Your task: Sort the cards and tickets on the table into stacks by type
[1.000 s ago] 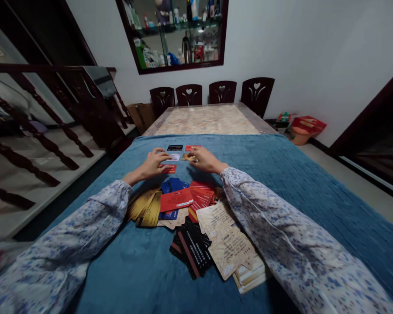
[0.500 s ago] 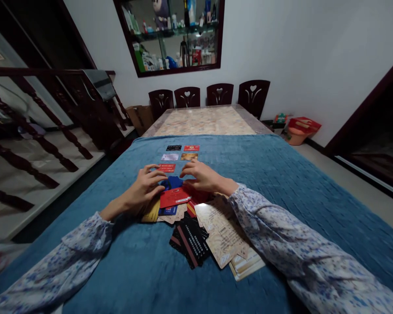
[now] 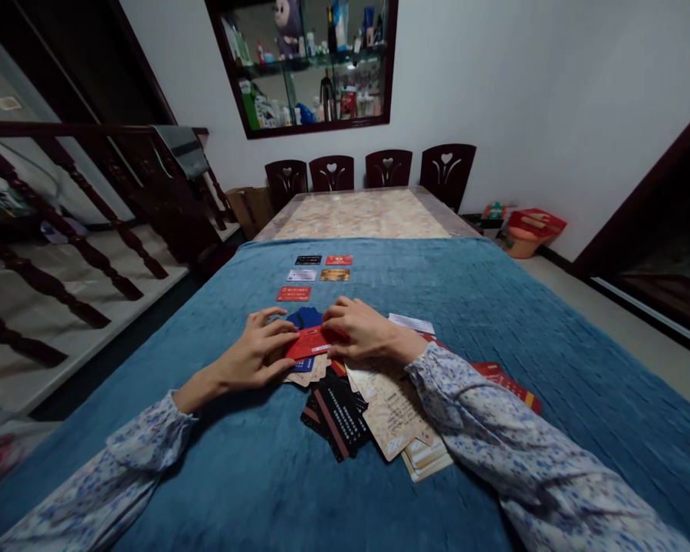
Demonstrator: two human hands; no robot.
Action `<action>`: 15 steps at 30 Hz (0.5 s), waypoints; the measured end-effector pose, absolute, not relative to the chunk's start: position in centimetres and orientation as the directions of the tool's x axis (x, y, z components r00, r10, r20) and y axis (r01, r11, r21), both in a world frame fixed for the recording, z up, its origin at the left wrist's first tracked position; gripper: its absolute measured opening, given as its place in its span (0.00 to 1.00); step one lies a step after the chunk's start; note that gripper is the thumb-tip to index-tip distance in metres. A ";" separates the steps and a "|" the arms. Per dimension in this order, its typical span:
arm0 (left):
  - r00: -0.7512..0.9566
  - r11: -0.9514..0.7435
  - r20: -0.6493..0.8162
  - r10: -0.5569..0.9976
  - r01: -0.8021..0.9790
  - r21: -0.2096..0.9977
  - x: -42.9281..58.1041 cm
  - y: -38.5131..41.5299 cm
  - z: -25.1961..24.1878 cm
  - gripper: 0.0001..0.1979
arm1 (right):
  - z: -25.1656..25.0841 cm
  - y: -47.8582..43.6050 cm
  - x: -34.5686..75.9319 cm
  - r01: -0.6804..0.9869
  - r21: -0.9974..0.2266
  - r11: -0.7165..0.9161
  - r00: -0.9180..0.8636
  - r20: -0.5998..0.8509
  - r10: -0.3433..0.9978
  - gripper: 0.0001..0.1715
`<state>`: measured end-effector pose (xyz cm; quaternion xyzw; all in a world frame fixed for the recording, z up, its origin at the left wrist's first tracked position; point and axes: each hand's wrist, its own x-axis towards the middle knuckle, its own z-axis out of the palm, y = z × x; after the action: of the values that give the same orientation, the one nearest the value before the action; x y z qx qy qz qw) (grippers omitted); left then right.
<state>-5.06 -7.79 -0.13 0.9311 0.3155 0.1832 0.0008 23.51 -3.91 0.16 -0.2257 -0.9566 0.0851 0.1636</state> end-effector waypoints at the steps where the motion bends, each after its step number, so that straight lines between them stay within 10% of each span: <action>1: 0.733 -0.802 0.343 0.587 0.585 0.121 -5.1 -7.8 -0.2 0.17 | 0.2 -4.0 23.5 0.402 -0.234 0.885 -0.847 0.274 0.457 0.18; 15: 0.720 -0.814 0.388 0.576 0.549 0.189 -5.0 -7.8 -0.2 0.11 | 0.0 -4.0 23.3 0.328 -0.224 0.918 -0.844 0.366 0.391 0.12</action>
<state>-5.04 -7.79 -0.24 0.9268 0.3035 0.2192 0.0303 23.32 -4.02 0.03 -0.1879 -0.9572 0.0764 0.2062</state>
